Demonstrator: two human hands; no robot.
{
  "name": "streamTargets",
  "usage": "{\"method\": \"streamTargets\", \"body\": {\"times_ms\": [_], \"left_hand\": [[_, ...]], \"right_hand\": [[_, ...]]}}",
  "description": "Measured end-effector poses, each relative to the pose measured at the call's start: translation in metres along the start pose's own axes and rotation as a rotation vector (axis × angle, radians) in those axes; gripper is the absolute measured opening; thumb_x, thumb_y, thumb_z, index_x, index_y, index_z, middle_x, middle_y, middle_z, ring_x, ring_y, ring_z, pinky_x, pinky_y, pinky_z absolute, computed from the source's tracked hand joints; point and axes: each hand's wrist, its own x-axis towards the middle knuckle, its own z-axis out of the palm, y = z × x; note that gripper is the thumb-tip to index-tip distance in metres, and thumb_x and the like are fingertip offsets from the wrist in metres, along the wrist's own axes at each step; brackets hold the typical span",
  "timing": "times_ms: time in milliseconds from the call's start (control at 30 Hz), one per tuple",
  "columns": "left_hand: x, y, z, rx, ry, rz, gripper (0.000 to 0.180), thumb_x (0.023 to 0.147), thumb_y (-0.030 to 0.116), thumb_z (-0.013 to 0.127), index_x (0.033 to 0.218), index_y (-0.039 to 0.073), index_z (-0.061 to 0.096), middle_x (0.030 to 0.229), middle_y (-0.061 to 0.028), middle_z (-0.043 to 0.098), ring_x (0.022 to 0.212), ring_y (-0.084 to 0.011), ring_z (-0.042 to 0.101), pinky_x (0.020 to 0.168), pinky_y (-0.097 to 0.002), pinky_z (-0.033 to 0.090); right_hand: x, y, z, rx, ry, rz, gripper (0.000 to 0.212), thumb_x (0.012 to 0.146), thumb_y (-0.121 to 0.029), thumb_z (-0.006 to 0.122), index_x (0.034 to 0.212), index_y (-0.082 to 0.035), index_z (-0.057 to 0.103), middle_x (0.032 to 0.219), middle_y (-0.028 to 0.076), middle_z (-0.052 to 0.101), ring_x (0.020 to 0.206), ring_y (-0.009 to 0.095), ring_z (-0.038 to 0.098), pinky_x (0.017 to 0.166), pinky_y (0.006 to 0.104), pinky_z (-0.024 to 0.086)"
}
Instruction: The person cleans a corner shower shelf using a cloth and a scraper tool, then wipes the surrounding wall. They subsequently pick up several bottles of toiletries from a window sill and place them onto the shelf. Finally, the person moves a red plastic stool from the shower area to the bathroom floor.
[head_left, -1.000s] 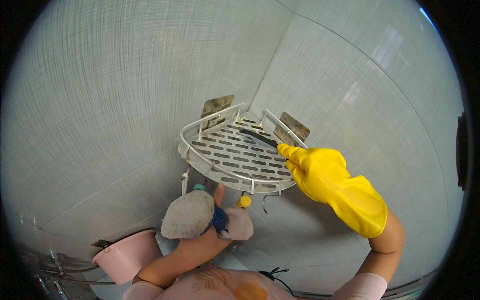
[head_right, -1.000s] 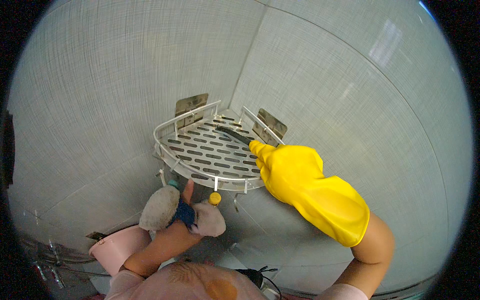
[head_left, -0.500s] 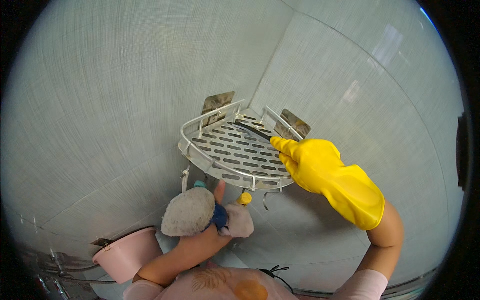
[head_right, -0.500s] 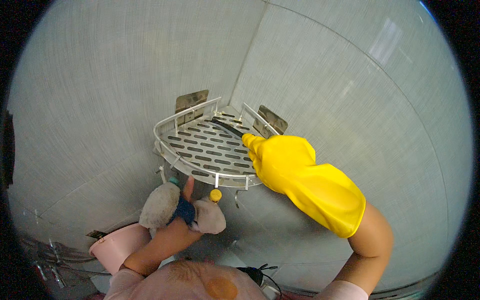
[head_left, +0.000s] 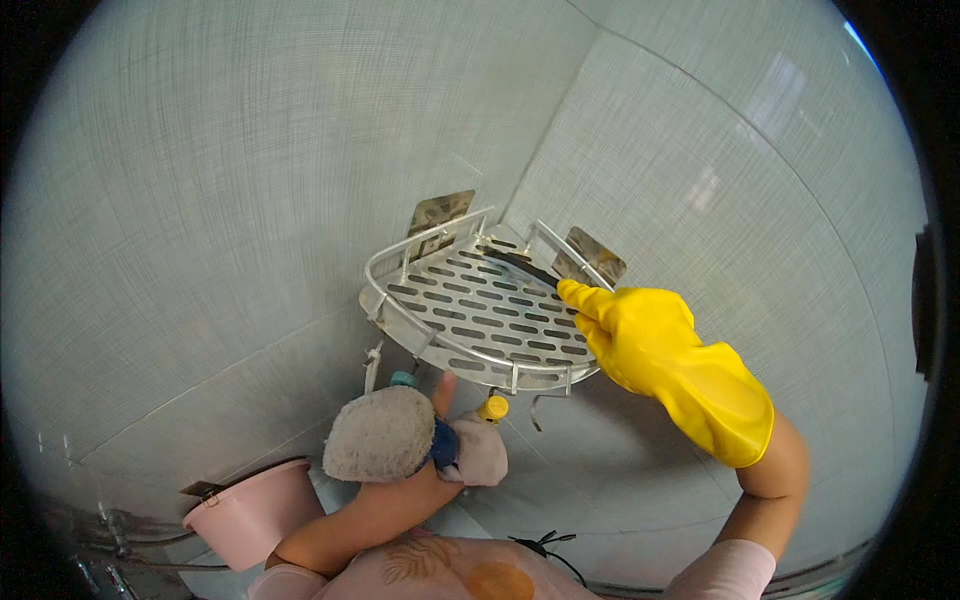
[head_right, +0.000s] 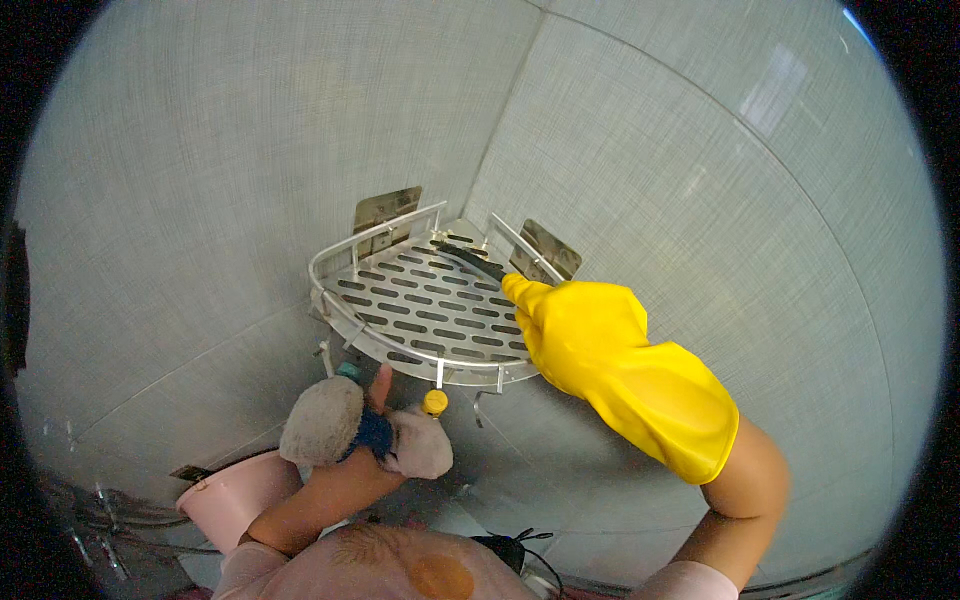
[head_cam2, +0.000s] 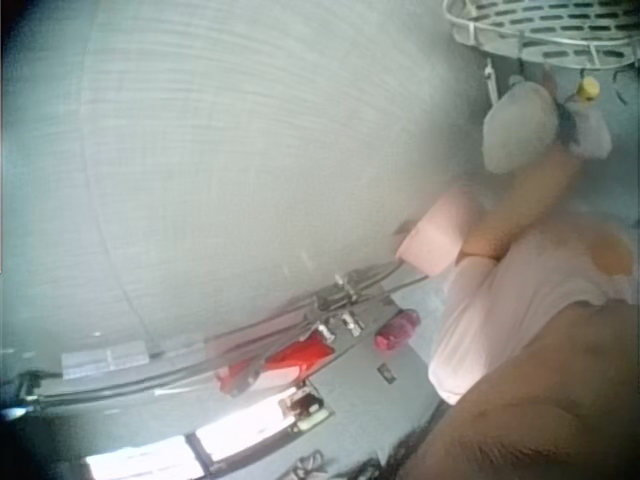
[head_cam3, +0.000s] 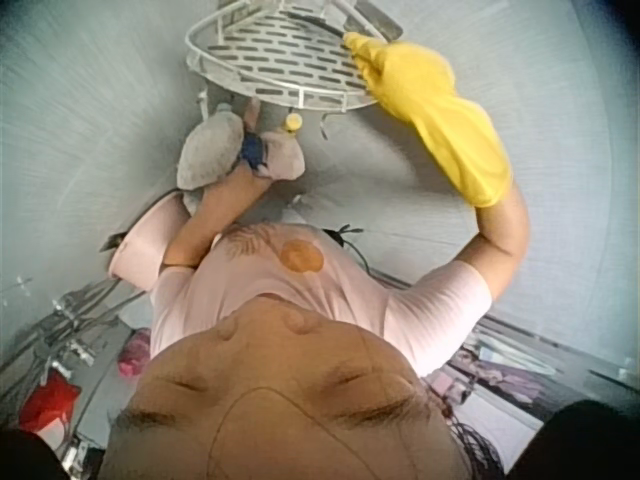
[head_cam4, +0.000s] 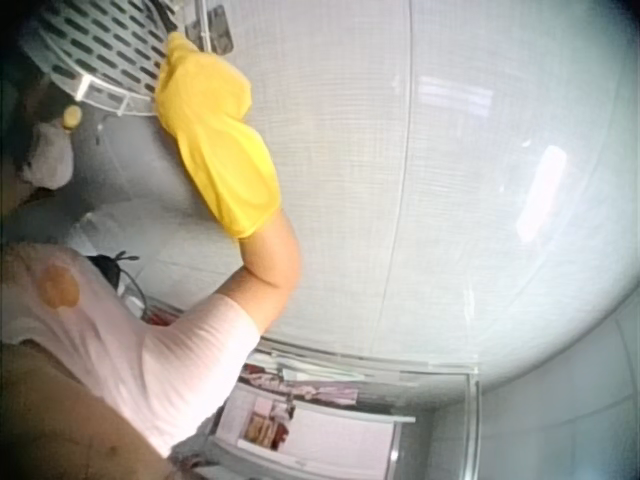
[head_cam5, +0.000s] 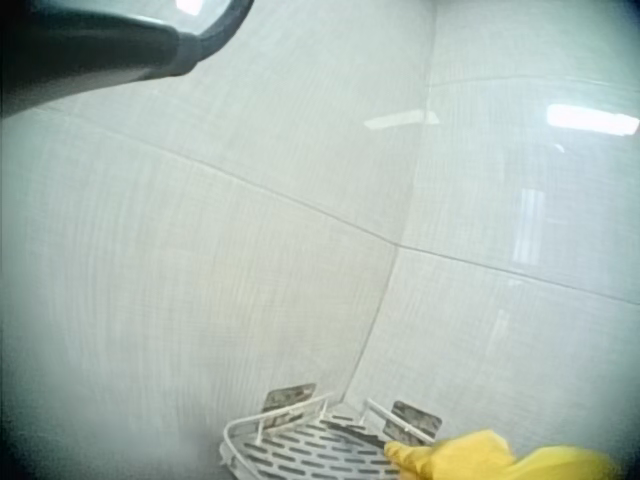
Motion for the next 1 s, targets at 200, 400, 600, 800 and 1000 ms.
{"method": "streamTargets", "body": {"times_ms": [200,400,600,800,1000], "left_hand": [[-0.001,0.000,0.004,-0.150,0.038,0.000,0.097,0.072,0.033,0.073,0.144,0.003,0.017,0.093,-0.0073,0.057,0.090,-0.0247,0.057,0.084,-0.0374,0.040],[-0.004,0.000,0.002,-0.097,0.029,-0.005,0.097,0.072,0.032,0.073,0.144,0.003,0.015,0.093,-0.0066,0.057,0.091,-0.0244,0.057,0.084,-0.0375,0.040],[-0.002,-0.005,0.008,-0.174,-0.008,0.002,0.098,0.072,0.033,0.073,0.145,0.004,0.014,0.097,-0.0081,0.056,0.095,-0.0253,0.055,0.087,-0.0381,0.039],[-0.003,-0.003,0.005,-0.140,0.008,-0.011,0.096,0.073,0.036,0.073,0.144,0.005,0.016,0.098,-0.0087,0.056,0.095,-0.0251,0.055,0.087,-0.0378,0.038],[-0.004,-0.008,0.011,-0.035,0.003,-0.010,0.094,0.075,0.033,0.071,0.144,0.008,0.012,0.125,-0.0136,0.046,0.115,-0.0314,0.046,0.100,-0.0431,0.031]], "right_hand": [[-0.004,0.000,0.005,0.008,0.065,-0.026,0.037,0.089,-0.026,0.049,0.124,-0.016,0.055,0.083,0.015,0.066,0.073,0.034,0.062,0.065,0.0432,0.049],[0.001,-0.003,0.003,-0.008,0.043,0.012,0.034,0.087,-0.020,0.054,0.120,-0.014,0.058,0.084,0.014,0.066,0.073,0.033,0.062,0.065,0.0407,0.049],[0.007,0.000,-0.002,-0.043,-0.033,-0.011,0.037,0.089,-0.026,0.048,0.124,-0.016,0.054,0.083,0.014,0.066,0.073,0.034,0.063,0.064,0.0438,0.049],[0.007,-0.001,-0.004,-0.068,-0.024,-0.014,0.037,0.088,-0.025,0.050,0.123,-0.015,0.055,0.085,0.014,0.066,0.074,0.034,0.063,0.064,0.0431,0.049],[0.011,-0.007,-0.008,-0.078,-0.014,-0.019,0.035,0.086,-0.019,0.055,0.121,-0.014,0.057,0.080,0.014,0.065,0.071,0.032,0.062,0.063,0.0398,0.049]]}}
